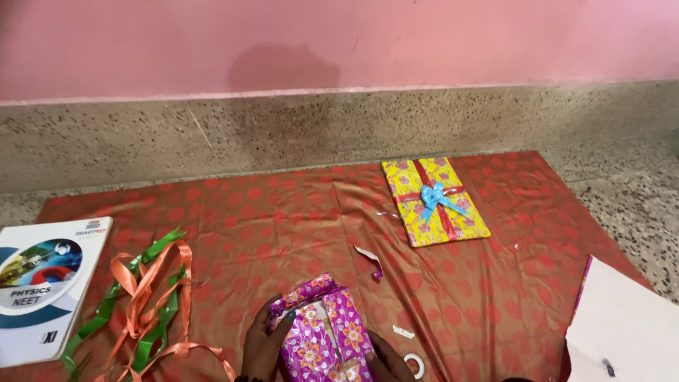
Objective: The person wraps a small rectangular box with purple floral wrapping paper, folds the edges, and secures the paper with clear adhesive tape. They smooth the surface and adjust the package while sitting on a patterned mat.
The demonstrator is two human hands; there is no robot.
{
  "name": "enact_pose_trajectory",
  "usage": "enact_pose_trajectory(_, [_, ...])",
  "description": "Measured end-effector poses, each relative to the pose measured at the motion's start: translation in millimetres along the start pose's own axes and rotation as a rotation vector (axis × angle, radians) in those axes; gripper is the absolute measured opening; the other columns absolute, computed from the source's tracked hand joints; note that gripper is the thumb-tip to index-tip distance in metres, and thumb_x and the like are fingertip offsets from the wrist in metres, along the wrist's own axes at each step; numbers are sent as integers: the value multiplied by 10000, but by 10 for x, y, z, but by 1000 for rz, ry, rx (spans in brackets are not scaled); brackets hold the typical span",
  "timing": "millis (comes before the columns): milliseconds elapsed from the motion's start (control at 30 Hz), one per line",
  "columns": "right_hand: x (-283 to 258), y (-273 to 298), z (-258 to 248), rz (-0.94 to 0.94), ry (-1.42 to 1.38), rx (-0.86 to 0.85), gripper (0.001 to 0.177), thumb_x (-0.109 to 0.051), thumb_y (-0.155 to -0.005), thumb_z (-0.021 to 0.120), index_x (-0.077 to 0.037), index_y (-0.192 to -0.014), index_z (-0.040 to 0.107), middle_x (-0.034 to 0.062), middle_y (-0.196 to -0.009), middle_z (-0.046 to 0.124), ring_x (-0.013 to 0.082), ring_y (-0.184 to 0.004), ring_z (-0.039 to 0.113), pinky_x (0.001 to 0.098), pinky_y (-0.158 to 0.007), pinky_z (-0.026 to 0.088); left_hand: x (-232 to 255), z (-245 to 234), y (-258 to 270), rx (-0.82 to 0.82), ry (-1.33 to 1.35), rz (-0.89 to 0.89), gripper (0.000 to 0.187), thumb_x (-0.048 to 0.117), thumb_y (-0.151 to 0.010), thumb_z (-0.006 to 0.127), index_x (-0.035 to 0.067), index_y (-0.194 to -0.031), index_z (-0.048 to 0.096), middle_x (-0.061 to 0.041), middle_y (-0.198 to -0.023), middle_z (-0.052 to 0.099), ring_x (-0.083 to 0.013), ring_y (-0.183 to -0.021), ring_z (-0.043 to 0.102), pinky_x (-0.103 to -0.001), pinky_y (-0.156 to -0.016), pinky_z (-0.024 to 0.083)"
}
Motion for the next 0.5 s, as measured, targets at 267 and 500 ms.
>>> enact_pose_trajectory(267, [24,-143,12,-282,-211,-57,684,60,-924,594,10,-1545,311,232,-1573,425,338,-1461,459,500,-1202,371,1106,669,639,-322,-282,351,617,28,-820,758,80,-1408,577,-104,-1381,654,-211,-1306,596,-355,-1086,473])
enact_pose_trajectory(500, [-928,320,263,-262,238,29,563,-53,-961,577,-87,-1508,446,112,-1547,528,245,-1473,483,425,-1191,377,1335,615,964,-341,-523,606,482,64,-856,756,51,-1323,640,-113,-1432,635,-236,-1475,442,-394,-1166,367])
Point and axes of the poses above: each hand's wrist, its own y-axis away from the middle knuckle, its own z-axis out of the palm, x = y × z, the point moved 5 cm from there along -y, towards the middle knuckle
